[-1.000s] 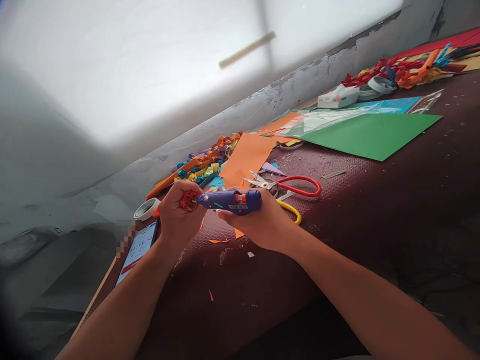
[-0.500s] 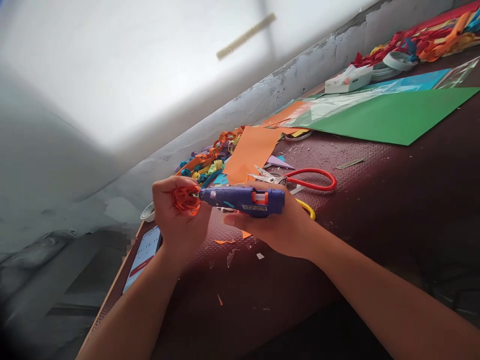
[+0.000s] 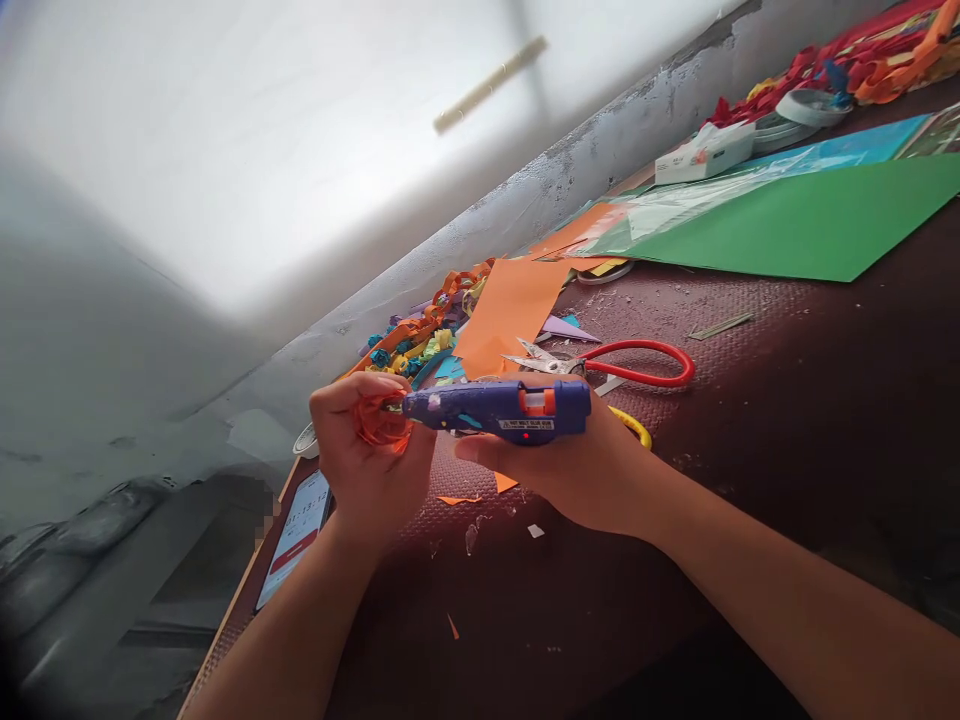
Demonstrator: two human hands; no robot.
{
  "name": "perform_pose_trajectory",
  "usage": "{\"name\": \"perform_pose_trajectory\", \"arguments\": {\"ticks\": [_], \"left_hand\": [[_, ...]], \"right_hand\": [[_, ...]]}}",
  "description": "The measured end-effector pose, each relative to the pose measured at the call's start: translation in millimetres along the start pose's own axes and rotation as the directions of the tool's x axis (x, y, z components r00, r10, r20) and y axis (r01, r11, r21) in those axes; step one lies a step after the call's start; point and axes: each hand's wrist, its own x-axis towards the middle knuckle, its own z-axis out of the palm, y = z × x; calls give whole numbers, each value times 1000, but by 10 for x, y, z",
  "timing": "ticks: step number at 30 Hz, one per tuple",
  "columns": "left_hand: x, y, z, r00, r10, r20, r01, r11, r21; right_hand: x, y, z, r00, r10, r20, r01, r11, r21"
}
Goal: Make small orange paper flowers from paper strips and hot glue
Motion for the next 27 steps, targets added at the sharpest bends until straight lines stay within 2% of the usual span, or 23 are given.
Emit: {"name": "perform_pose_trajectory", "arguments": {"ticks": [5,10,27], "left_hand": [[7,-15,-6,998,57,-21,-56,997,52],[9,-41,-5,995,96,-27,-94,994,48],[0,-39,-10,995,87,-37,-86,996,37]], "right_hand": [[2,-14,18,998,31,-54,-33,999,-42],[19,-39,10,997,44,-56,-48,996,-74],[13,-35,11,999,15,-37,-18,996,-92]]}}
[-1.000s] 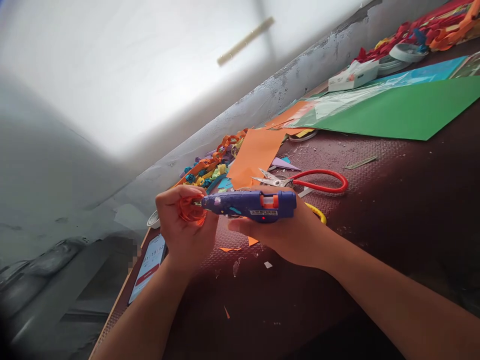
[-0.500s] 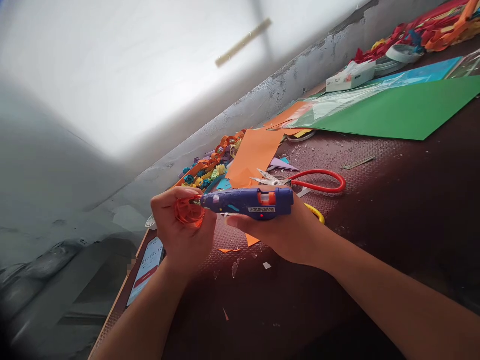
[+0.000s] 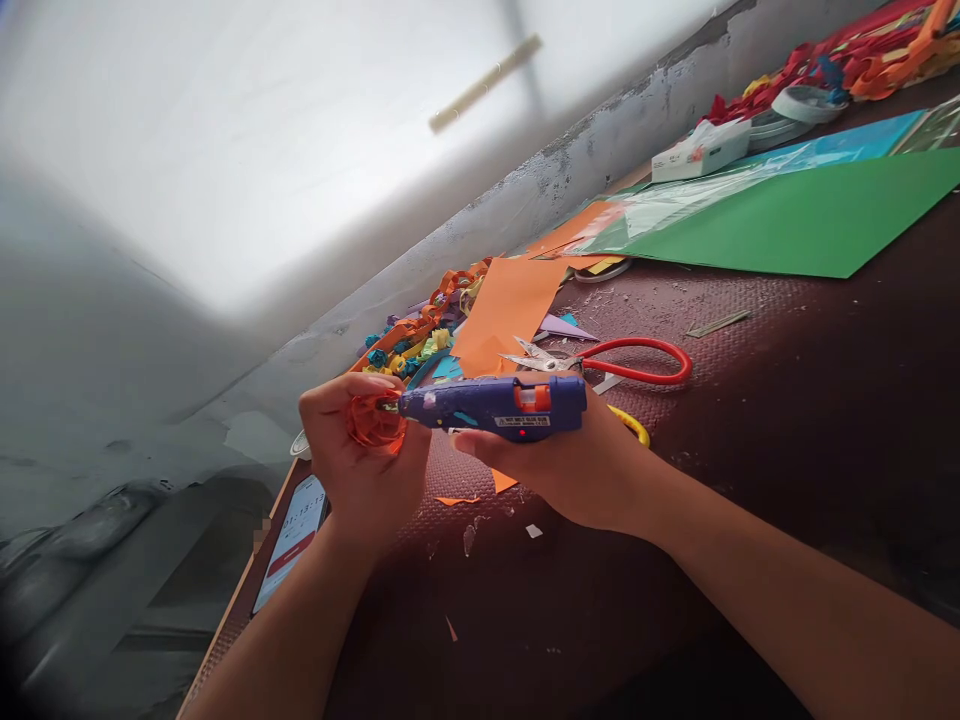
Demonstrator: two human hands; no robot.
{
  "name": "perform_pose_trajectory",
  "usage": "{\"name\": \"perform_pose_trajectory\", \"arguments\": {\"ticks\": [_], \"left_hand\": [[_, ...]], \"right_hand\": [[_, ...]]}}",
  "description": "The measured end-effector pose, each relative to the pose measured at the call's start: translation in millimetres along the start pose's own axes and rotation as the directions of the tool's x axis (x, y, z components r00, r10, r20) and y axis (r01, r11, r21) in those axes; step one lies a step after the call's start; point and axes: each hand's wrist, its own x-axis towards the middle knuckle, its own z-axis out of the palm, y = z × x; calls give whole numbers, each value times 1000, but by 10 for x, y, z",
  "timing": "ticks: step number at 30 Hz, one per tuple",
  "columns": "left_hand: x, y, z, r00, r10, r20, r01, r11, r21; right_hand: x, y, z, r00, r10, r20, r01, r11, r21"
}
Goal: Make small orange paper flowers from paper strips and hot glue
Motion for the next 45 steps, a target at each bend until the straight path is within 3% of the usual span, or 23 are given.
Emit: {"name": "perform_pose_trajectory", "arguments": {"ticks": [19,29,35,41,45], "left_hand": [[13,26,12,992,-128,-18,126,989,-71],[14,36,0,993,-111,-33,111,994,-1],[13,27,-4,994,-104,-29,105,994,43],[12,13,-2,995,-90,-35,90,996,-2],[11,7,-3,996,-85,-17,84,996,-18]], "right_hand": [[11,32,-2,999,-29,46,26,998,61],[-2,-66,-54,991,95,99,-108,986,127],[16,-129,-92,992,63,114,-86,974,212],[0,-124,-87,987,126,100,-140,978,153],[5,-109,-70,991,100,93,-112,984,136]]}}
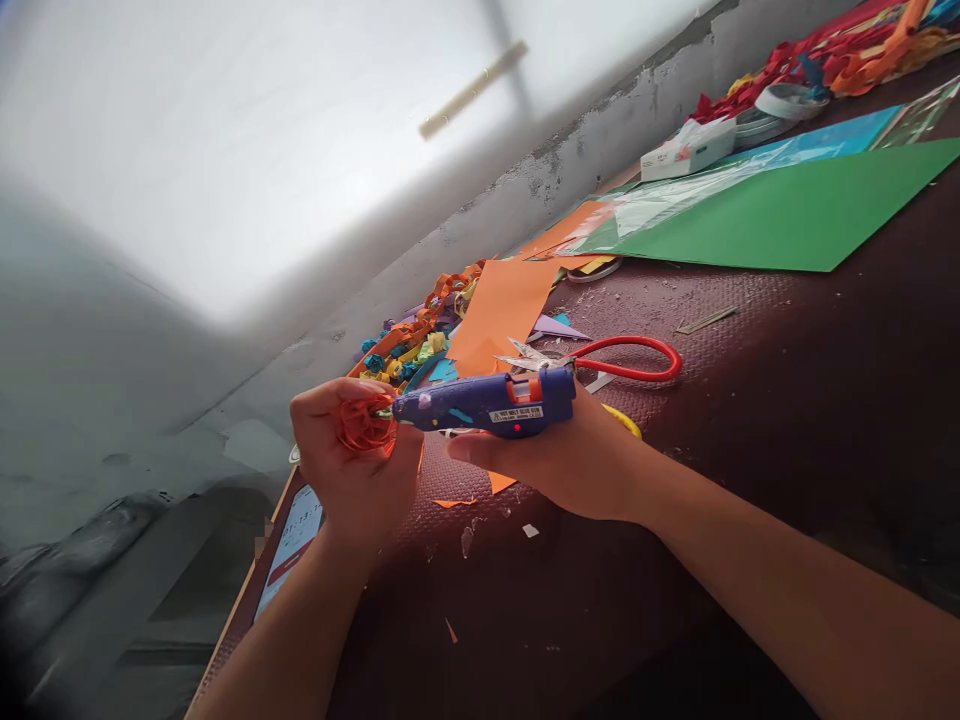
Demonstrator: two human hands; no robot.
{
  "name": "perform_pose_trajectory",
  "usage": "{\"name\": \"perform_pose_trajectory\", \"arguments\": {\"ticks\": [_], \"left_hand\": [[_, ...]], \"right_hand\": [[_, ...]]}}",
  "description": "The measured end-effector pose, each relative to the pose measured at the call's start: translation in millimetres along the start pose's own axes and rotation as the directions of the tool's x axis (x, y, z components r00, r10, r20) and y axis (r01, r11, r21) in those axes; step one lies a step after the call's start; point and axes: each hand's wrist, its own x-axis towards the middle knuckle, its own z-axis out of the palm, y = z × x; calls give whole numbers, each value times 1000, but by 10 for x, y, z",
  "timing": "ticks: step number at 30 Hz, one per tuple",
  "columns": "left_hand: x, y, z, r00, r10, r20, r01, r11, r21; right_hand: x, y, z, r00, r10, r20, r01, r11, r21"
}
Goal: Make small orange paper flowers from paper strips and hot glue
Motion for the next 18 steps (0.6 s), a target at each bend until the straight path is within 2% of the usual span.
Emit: {"name": "perform_pose_trajectory", "arguments": {"ticks": [8,18], "left_hand": [[-16,-6,14,999,-34,15,34,999,-31],[-6,-10,19,1000,-15,-10,14,1000,-25]], "right_hand": [[-8,56,34,1000,14,-4,-14,1000,-15],[26,181,47,1000,15,19,-14,999,-41]]}}
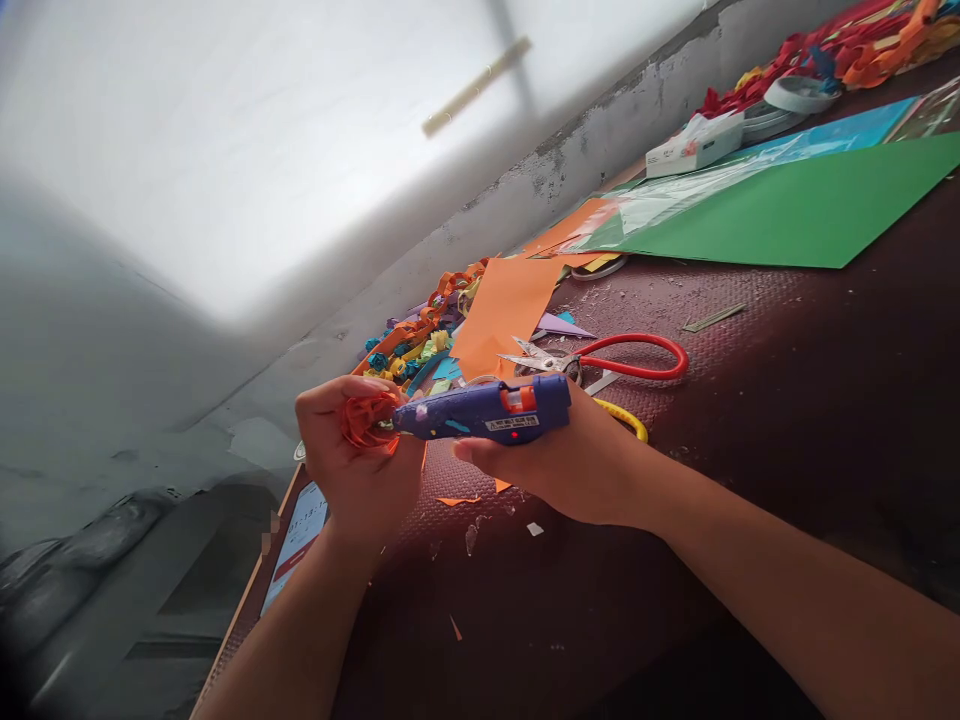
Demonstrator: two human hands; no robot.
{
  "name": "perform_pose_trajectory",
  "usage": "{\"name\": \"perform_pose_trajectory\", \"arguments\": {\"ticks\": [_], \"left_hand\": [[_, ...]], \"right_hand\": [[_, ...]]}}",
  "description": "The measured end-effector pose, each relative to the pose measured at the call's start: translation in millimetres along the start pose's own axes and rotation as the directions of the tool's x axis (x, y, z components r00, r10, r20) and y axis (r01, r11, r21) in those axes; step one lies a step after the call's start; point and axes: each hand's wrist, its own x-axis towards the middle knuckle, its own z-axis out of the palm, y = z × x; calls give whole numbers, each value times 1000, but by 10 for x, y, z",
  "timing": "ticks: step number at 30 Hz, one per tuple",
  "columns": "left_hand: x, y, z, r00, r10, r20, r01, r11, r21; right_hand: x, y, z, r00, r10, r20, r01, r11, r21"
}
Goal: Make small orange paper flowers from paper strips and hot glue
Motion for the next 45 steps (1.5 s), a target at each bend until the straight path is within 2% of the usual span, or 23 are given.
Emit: {"name": "perform_pose_trajectory", "arguments": {"ticks": [4,10,15,19,25,31,34,41,45], "left_hand": [[10,-7,-11,1000,12,7,-12,1000,22],[7,-16,-31,999,-12,33,10,998,57],[4,-14,-38,1000,8,29,-11,996,91],[6,-15,-35,999,27,30,-30,994,108],[-2,-24,-35,997,45,56,-50,994,100],[-11,-21,-29,997,-30,69,26,998,57],[-2,-22,-24,998,-29,63,26,999,38],[-3,-25,-31,997,-61,45,59,998,34],[-11,-28,-35,997,-56,52,54,997,52]], "right_hand": [[-1,-1,5,999,-31,-6,31,999,-16],[-3,-61,4,1000,-4,-17,4,1000,21],[-7,-62,-6,999,-34,-41,34,999,17],[-19,-96,-11,998,-6,-69,7,1000,14],[-21,-138,-16,999,2,-32,-2,1000,17],[0,-97,1,997,-65,-38,64,997,-36],[6,-112,-4,995,-97,-15,96,994,-58],[-6,-210,-26,995,-99,1,99,995,-22],[-6,-195,-14,999,-49,-6,49,999,2]]}}
